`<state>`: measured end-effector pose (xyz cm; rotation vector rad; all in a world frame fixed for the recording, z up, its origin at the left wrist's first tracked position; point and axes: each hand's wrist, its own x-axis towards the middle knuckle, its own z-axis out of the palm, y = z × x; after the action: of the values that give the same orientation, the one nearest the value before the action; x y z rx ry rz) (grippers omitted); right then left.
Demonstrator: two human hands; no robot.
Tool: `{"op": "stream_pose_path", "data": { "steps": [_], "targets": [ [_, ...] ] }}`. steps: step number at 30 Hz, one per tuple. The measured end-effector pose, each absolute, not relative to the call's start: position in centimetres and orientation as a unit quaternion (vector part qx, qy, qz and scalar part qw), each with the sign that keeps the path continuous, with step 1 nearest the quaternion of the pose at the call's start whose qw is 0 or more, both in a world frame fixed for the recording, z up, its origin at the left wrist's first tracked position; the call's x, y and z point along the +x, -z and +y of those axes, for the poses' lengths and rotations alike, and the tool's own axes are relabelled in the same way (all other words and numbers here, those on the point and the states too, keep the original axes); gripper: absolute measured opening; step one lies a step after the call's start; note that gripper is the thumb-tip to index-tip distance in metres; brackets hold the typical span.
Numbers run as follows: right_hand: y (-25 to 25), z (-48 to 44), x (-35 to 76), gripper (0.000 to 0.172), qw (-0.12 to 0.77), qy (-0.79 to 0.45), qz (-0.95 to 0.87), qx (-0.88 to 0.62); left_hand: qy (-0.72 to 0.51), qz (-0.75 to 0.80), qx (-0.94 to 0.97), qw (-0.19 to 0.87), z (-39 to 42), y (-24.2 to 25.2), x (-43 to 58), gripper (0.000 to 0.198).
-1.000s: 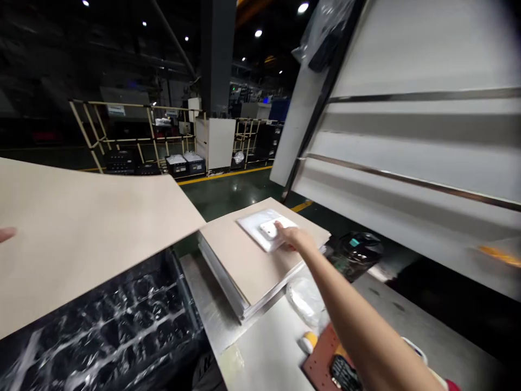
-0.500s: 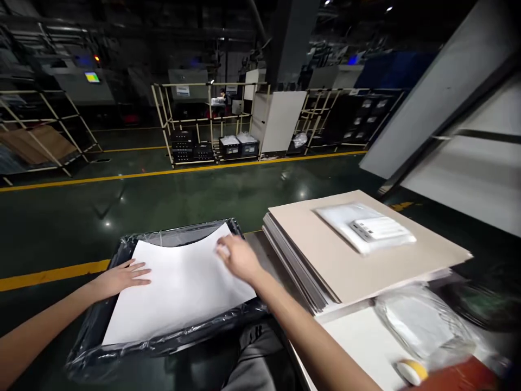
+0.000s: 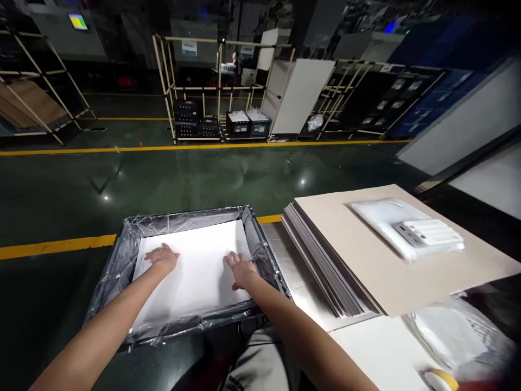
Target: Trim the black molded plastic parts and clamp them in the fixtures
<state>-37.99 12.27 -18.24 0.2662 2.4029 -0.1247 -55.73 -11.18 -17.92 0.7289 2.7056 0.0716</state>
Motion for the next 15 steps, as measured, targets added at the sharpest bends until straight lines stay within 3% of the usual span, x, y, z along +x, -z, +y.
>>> {"op": "stream_pose_path", "data": {
  "steps": [7,9,13,15],
  "targets": [
    [17.9,11.3,-38.2,0.141,0.366,0.043,0.923,0.113,-0.063,0.850,0.509,0.118,-3.9,20.3,-46.9,0.058],
    [17.5,10.8,-37.6,0.121,0.359,0.036,0.923,0.132,-0.060,0.842,0.525,0.109,-3.5,20.8,-45.8,0.059],
    [16.7,10.6,-35.4,0.060,0.358,0.064,0.919,0.149,-0.050,0.829,0.549,0.094,-2.3,20.9,-46.8,0.050],
    [16.2,10.9,-34.1,0.044,0.346,0.097,0.921,0.147,-0.046,0.814,0.572,0.090,-0.1,20.4,-48.6,0.043]
  ]
}}
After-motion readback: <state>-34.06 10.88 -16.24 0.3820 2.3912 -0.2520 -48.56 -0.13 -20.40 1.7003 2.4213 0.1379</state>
